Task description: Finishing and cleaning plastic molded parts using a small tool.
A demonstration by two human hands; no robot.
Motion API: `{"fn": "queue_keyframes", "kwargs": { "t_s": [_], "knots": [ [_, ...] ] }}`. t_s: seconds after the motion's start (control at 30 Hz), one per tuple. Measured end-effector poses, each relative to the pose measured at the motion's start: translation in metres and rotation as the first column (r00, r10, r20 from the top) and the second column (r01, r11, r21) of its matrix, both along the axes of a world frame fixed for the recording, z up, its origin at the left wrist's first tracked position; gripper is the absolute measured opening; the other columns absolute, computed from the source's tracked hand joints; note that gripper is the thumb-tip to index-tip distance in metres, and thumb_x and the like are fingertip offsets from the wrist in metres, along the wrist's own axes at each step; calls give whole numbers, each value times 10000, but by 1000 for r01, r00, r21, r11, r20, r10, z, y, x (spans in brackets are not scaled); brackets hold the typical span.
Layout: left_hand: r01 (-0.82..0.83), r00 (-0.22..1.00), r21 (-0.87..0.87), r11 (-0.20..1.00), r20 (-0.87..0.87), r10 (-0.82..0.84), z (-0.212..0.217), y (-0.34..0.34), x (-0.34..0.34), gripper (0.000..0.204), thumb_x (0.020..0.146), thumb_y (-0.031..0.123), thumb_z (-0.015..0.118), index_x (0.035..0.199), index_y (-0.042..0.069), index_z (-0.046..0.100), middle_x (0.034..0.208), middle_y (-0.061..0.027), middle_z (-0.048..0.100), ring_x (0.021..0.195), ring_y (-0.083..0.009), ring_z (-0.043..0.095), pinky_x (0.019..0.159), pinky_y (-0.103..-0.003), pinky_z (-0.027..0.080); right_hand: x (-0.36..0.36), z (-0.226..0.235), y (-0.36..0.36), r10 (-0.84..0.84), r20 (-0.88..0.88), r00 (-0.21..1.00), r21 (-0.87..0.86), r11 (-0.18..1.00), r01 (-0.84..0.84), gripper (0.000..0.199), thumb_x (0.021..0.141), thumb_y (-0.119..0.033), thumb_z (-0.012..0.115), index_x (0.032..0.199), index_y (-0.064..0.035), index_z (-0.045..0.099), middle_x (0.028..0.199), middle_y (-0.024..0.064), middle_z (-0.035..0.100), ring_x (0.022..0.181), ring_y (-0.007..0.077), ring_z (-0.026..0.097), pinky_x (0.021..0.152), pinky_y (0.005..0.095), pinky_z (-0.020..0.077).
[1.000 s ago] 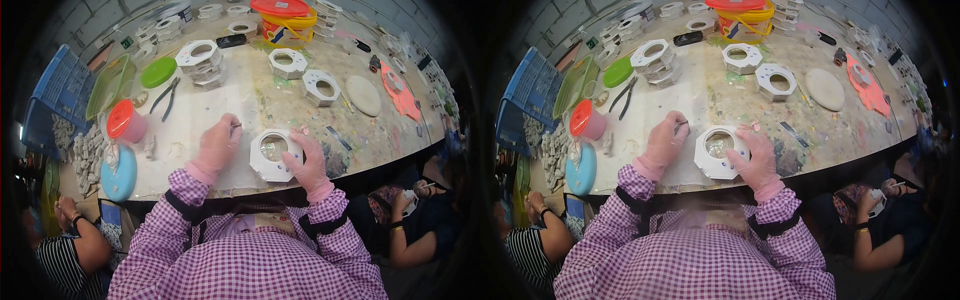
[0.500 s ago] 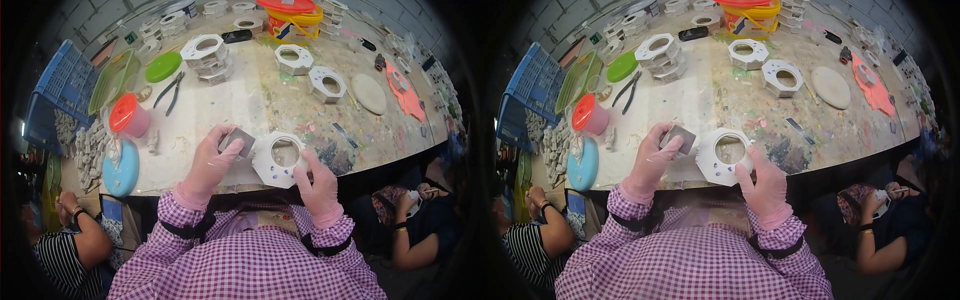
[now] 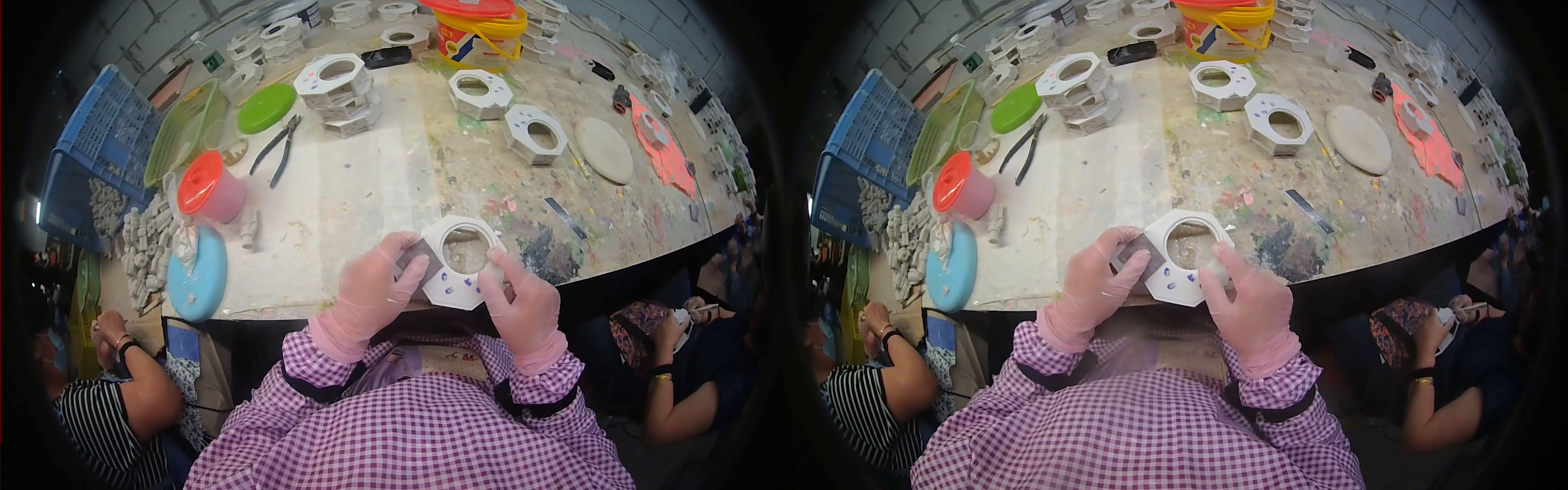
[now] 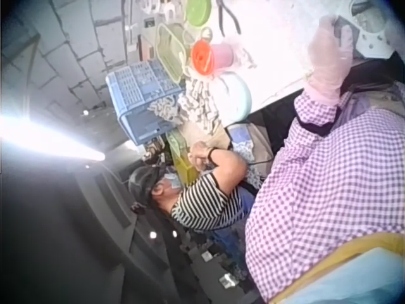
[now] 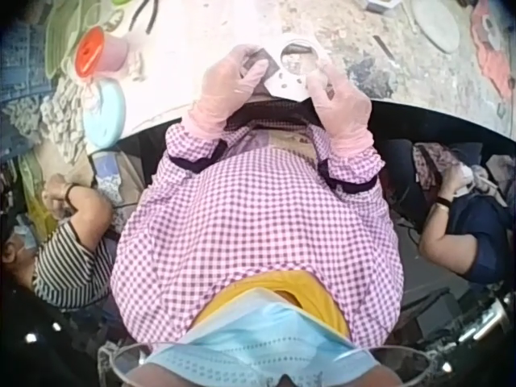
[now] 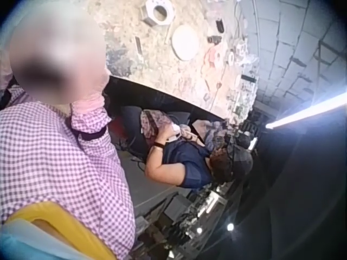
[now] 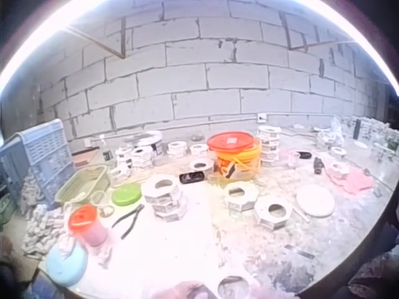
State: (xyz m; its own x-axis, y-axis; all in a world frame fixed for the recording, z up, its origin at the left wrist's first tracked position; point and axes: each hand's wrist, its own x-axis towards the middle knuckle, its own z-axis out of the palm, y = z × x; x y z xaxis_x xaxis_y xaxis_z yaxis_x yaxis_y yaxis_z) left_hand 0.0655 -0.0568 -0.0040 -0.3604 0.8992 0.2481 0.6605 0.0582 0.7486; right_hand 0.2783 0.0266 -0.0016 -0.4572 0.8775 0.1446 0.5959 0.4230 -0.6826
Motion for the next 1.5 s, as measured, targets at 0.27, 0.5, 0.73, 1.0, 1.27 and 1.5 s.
{"fn": "queue_keyframes", "kwargs": {
  "t_s": [0.27,0.5,0.73,1.0,1.27,1.5],
  "knots": [
    [-29,999,-42,999,30,30,-5,1,-7,340,924,211,747,1203,33,668,1006,-191,747,929,-314,748,815,-369,584,13,-9,-11,-361,-531,767,-712,681,-172,506,981,-60,616,1462,21,484,1359,123,622,969,135,670,741,259,549],
    [7,999,-6,1000,44,-7,-3,1,-8,338,933,192,737,1218,27,663,1003,-188,749,919,-305,752,805,-363,584,21,-10,8,138,-282,949,212,974,-78,420,846,-66,748,1250,-12,646,1253,167,647,1088,276,654,913,368,535],
    [-5,999,11,1000,-47,6,-3,-8,6,346,926,168,723,1249,60,659,982,-181,752,895,-314,757,772,-367,588,-29,-7,50,482,6,876,397,803,-444,724,778,-420,818,1347,-41,580,1427,199,557,1366,423,472,1164,506,375],
    [-123,913,45,991,-387,130,14,16,10,268,919,157,711,1177,101,668,834,-149,737,726,-344,730,640,-417,572,-34,-19,42,456,52,889,399,806,-437,718,743,-436,835,1303,-41,620,1434,178,566,1369,449,460,1163,521,377],
    [-145,902,66,987,-402,159,14,15,14,193,929,158,704,1112,115,661,820,-115,739,682,-320,722,602,-397,560,-35,-23,42,435,-2,900,417,819,-395,639,752,-369,826,1274,-50,642,1418,180,585,1369,444,462,1143,521,402],
    [-147,944,-97,984,-311,110,13,3,16,178,930,153,703,1098,115,659,801,-124,734,687,-333,724,602,-402,561,-34,-27,42,422,-32,906,417,829,-372,629,760,-369,823,1271,-51,639,1418,176,583,1370,441,460,1142,516,406]
  ]
}}
